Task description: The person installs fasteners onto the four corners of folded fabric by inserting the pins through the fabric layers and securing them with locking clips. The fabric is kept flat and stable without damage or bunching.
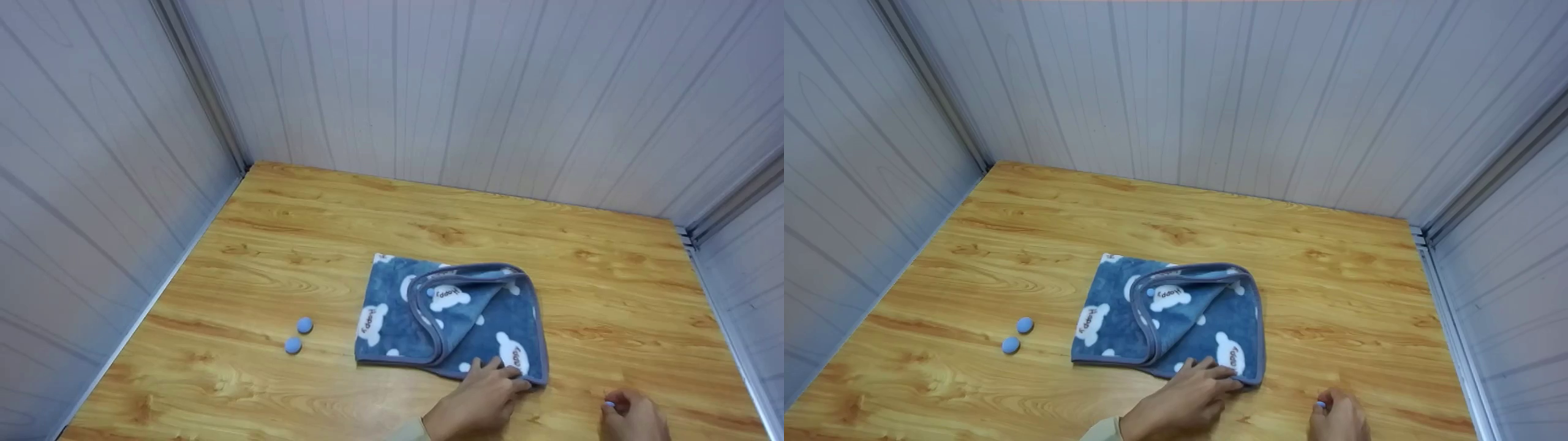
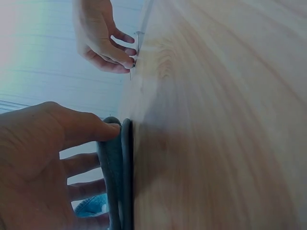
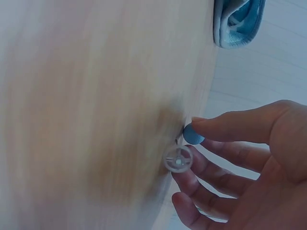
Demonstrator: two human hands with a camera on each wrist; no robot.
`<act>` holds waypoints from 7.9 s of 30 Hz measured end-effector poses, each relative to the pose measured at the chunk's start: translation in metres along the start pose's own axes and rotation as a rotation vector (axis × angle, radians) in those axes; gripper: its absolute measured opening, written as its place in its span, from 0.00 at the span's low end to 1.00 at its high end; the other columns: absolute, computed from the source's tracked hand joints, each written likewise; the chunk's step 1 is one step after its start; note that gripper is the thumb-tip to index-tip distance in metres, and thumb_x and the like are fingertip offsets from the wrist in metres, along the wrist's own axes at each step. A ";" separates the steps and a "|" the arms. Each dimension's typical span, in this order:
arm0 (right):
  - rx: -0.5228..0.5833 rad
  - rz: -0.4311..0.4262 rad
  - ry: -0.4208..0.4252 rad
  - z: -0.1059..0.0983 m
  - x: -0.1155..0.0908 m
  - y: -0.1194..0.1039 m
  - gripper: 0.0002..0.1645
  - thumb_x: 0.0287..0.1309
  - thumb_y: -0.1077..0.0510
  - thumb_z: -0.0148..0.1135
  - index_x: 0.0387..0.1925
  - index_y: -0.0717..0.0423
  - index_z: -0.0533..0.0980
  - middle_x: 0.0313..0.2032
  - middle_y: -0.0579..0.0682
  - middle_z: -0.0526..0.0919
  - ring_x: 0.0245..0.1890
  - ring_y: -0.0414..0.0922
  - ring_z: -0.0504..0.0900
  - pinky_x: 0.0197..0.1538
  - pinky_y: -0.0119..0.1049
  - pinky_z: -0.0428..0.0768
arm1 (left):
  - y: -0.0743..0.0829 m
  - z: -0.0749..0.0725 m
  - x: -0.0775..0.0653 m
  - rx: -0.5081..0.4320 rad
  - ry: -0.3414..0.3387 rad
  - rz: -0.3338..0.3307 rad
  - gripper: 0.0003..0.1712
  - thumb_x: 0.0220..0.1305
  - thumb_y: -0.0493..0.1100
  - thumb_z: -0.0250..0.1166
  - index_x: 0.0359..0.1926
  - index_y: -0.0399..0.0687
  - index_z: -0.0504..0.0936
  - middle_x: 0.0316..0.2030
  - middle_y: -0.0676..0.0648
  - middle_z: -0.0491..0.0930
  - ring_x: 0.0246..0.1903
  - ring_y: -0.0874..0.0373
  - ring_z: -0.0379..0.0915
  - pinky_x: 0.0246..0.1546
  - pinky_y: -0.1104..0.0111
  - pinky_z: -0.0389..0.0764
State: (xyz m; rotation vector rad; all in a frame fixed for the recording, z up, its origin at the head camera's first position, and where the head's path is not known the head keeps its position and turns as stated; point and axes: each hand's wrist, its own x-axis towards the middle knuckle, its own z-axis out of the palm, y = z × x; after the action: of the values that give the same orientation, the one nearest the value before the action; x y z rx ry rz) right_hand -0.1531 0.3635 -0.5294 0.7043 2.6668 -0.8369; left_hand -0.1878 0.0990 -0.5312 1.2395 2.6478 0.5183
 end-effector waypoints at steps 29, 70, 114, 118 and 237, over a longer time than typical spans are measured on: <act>0.023 -0.112 0.041 -0.003 -0.001 0.001 0.09 0.48 0.61 0.68 0.30 0.63 0.78 0.24 0.46 0.80 0.28 0.45 0.78 0.34 0.40 0.73 | -0.007 -0.017 0.001 -0.180 0.363 -0.036 0.18 0.65 0.33 0.52 0.51 0.50 0.81 0.52 0.53 0.75 0.50 0.67 0.71 0.48 0.77 0.72; 0.178 -0.346 0.361 -0.005 -0.043 -0.088 0.09 0.41 0.61 0.76 0.26 0.58 0.82 0.26 0.51 0.85 0.23 0.33 0.79 0.31 0.15 0.66 | -0.032 -0.049 -0.013 -0.368 0.678 -0.067 0.31 0.52 0.24 0.58 0.60 0.43 0.75 0.54 0.48 0.72 0.27 0.68 0.65 0.24 0.83 0.60; 0.264 -0.623 0.320 0.017 -0.037 -0.155 0.07 0.44 0.66 0.73 0.30 0.59 0.83 0.27 0.49 0.85 0.27 0.43 0.82 0.33 0.22 0.74 | -0.044 -0.056 -0.016 -0.317 0.714 -0.019 0.33 0.50 0.24 0.59 0.59 0.44 0.76 0.56 0.46 0.73 0.44 0.64 0.73 0.34 0.84 0.69; 0.266 -0.639 0.322 0.019 -0.036 -0.158 0.08 0.44 0.66 0.73 0.30 0.59 0.83 0.28 0.50 0.85 0.28 0.45 0.83 0.34 0.24 0.76 | -0.044 -0.056 -0.015 -0.321 0.702 -0.024 0.32 0.51 0.25 0.59 0.60 0.44 0.75 0.57 0.47 0.73 0.42 0.64 0.73 0.32 0.84 0.68; 0.495 -0.797 0.390 0.039 -0.035 -0.157 0.16 0.36 0.81 0.60 0.25 0.60 0.77 0.24 0.50 0.83 0.26 0.38 0.80 0.32 0.22 0.77 | -0.097 -0.068 -0.090 -0.046 0.693 -0.472 0.10 0.47 0.38 0.71 0.34 0.52 0.85 0.37 0.53 0.79 0.41 0.56 0.76 0.36 0.63 0.79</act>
State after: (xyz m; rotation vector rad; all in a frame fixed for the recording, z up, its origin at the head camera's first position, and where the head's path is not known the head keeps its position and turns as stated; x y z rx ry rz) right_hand -0.2008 0.2145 -0.4742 -0.1996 3.1378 -1.7462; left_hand -0.2190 -0.0440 -0.5043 0.4089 3.2960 1.0570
